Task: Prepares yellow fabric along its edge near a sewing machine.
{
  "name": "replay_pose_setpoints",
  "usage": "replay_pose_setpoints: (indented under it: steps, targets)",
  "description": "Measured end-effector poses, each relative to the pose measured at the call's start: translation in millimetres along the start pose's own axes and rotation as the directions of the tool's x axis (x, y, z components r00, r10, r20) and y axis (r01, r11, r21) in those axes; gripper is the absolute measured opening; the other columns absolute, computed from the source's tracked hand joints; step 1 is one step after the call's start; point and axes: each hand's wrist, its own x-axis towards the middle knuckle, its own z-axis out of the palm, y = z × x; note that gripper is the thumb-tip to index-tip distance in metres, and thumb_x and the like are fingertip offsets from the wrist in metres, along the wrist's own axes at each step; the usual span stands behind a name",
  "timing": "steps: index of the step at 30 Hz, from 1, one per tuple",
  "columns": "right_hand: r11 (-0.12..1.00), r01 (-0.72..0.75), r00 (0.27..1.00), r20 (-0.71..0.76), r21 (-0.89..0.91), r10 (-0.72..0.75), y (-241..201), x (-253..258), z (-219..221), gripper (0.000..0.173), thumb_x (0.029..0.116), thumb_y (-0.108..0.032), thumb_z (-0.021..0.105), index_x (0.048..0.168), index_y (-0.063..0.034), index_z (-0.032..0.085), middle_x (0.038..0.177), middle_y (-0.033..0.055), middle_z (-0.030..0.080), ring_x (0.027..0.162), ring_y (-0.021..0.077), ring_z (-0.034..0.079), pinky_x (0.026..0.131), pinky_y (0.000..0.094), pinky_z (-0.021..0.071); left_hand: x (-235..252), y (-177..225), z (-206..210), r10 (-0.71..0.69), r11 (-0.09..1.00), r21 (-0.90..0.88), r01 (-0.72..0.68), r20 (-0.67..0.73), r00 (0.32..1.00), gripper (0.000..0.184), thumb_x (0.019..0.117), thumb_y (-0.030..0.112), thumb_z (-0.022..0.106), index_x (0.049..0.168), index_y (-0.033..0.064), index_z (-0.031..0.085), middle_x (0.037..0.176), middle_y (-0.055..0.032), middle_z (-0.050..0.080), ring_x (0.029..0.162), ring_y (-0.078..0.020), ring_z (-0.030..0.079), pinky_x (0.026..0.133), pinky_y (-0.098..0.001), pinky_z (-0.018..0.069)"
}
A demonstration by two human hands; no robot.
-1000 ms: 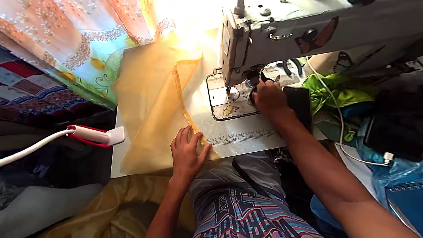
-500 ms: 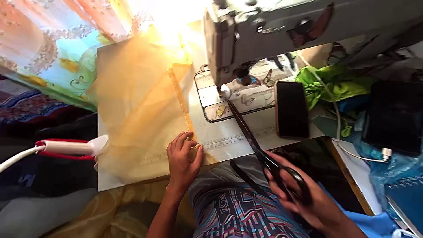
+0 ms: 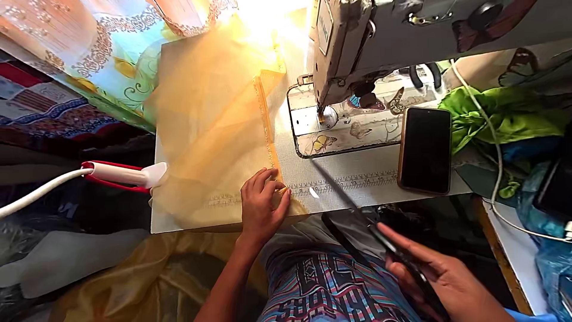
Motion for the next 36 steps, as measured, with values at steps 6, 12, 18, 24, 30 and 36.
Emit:
replay_pose_setpoints:
  steps: [6, 12, 18, 24, 30, 36]
  targets:
    - [0.728, 0.036, 0.903, -0.29, -0.684, -0.317, -17.8, 75.9, 1.7, 0.059, 0.101, -0.027, 0.059, 0.151, 0.0023, 0.048, 0.119, 0.0285, 0.066, 0.103, 0.0392, 0.067, 0.087, 0.0575, 0.0521, 2.9, 0.1, -3.8, 0.05, 0.995, -0.086, -0.041, 0.105, 0.993, 0.033, 0.0912, 0.039, 0.074, 0.103, 0.0084, 0.074, 0.138, -0.0167, 0.062, 0.141, -0.0363, 0.046, 0.115, -0.0601, 0.0327]
    - [0.555, -0.027, 0.892, -0.27, -0.831, -0.362, -35.5, 154.8, 16.6, 0.052, 0.1047, -0.019, 0.059, 0.149, 0.0045, 0.046, 0.123, 0.0328, 0.056, 0.11, 0.0507, 0.059, 0.087, 0.0613, 0.0506, 0.5, 0.9, -7.1, 0.085, 0.995, -0.06, -0.076, 0.158, 0.984, 0.046, 0.0871, 0.046, 0.077, 0.113, 0.0089, 0.074, 0.143, -0.0172, 0.059, 0.144, -0.0384, 0.043, 0.117, -0.0598, 0.0317]
    - [0.27, 0.553, 0.65, 0.205, -0.788, -0.732, -8.6, 139.5, 39.0, 0.02, 0.0948, -0.01, 0.066, 0.11, -0.0108, 0.078, 0.107, 0.0205, 0.068, 0.104, 0.0417, 0.064, 0.084, 0.0559, 0.0527, 0.6, -0.4, -7.3, 0.109, 0.994, -0.035, -0.104, 0.164, 0.98, 0.048, 0.0871, 0.049, 0.076, 0.113, 0.0088, 0.074, 0.142, -0.0165, 0.06, 0.142, -0.038, 0.046, 0.117, -0.0598, 0.0314]
    - [0.116, 0.695, 0.519, 0.383, -0.709, -0.764, 12.9, 160.1, 64.4, 0.015, 0.0967, -0.016, 0.063, 0.09, -0.0152, 0.076, 0.111, 0.0118, 0.069, 0.106, 0.0339, 0.062, 0.082, 0.0482, 0.047, 0.5, 0.2, -7.2, 0.103, 0.995, -0.023, -0.1, 0.17, 0.98, 0.045, 0.0864, 0.045, 0.077, 0.114, 0.0097, 0.074, 0.143, -0.016, 0.059, 0.143, -0.0383, 0.045, 0.117, -0.0604, 0.0314]
    - [0.338, 0.673, 0.68, 0.373, -0.658, -0.631, 6.9, 143.2, 55.9, 0.022, 0.1004, -0.019, 0.054, 0.096, -0.0118, 0.074, 0.108, 0.0086, 0.067, 0.1, 0.0283, 0.061, 0.08, 0.0445, 0.0472, 6.1, -2.6, -9.6, 0.253, 0.966, -0.009, -0.259, 0.243, 0.936, 0.03, 0.0982, 0.039, 0.065, 0.12, 0.0229, 0.077, 0.147, -0.0148, 0.057, 0.143, -0.0422, 0.043, 0.114, -0.0657, 0.0318]
    - [0.76, 0.585, 0.795, 0.385, -0.283, -0.468, -7.4, 135.3, 51.5, 0.024, 0.1042, -0.015, 0.049, 0.105, -0.0023, 0.07, 0.106, 0.0088, 0.063, 0.093, 0.0114, 0.058, 0.081, 0.0251, 0.0476, 28.5, -1.8, -23.2, 0.414, 0.91, -0.129, -0.394, 0.327, 0.85, 0.021, 0.0996, 0.028, 0.062, 0.105, 0.0203, 0.081, 0.137, -0.0056, 0.067, 0.143, -0.0386, 0.046, 0.115, -0.0689, 0.028]
